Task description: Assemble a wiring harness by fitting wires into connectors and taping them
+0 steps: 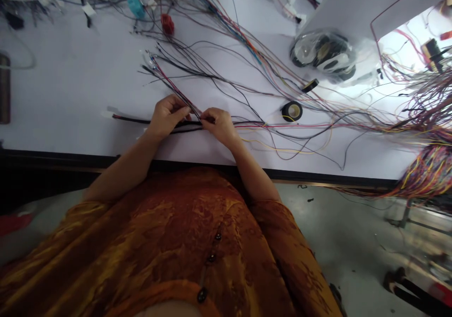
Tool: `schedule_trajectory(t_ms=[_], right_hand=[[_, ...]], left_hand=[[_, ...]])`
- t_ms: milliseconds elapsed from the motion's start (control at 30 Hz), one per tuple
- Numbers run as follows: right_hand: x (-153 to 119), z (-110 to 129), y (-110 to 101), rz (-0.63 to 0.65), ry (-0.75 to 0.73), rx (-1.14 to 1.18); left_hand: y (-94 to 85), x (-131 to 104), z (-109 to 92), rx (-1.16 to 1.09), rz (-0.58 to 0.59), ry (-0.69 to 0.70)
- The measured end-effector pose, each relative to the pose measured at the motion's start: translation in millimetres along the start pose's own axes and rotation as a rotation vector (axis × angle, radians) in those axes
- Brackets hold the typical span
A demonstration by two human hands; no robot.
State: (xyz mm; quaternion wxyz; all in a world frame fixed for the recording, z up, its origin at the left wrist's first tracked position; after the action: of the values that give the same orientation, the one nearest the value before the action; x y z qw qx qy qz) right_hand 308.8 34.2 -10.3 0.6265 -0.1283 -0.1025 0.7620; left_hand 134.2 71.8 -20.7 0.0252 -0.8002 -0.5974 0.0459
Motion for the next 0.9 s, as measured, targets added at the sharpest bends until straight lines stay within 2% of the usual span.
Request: schedule_trajectory(t_ms=[100,200,267,400,500,667,800,900], right_hand=[[0,-6,-1,0.036,0.104,0.092],[2,-9,-3,0.048,0.112,0.096],[3,-9,-4,0.047,0.110,0.102],[3,-10,-5,0.049,0.197,0.228],[2,-8,-4,0.059,0.219,0.296],[3,-4,0,-0.018,0.205,0.255],[2,-1,2,-0.104,0.202,0.216],[0,0,2,-0.113,0.184,0.237]], left_hand=[[2.2,-2,-3,0.050,0.073,0.000],[5.9,-4,-7,0.178,0.146,0.022],[6.0,-5,-7,0.199,0.134,0.033],[6.2,-3,-2,0.030,0.095,-0.012],[10.5,0,-1,0.046,0.122,-0.032],[12.1,1,-9,0.118,0.142,0.018],[8.6,-1,-8,0.062,0.171,-0.021],[10.4,0,-5,0.100,0.178,-0.056]])
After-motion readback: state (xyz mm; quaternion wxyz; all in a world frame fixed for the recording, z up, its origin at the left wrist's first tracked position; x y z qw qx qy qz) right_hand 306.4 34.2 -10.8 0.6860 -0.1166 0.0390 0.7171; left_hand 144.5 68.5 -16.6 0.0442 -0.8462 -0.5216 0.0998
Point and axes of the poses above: each hand's wrist, its own x-axis towards the middle knuckle, its own y-axis out of the palm, z = x × y, the point moved 4 cm from there along x, towards the middle knuckle, and after that the axes turned 5 degrees about x, right-handed, at the moved point
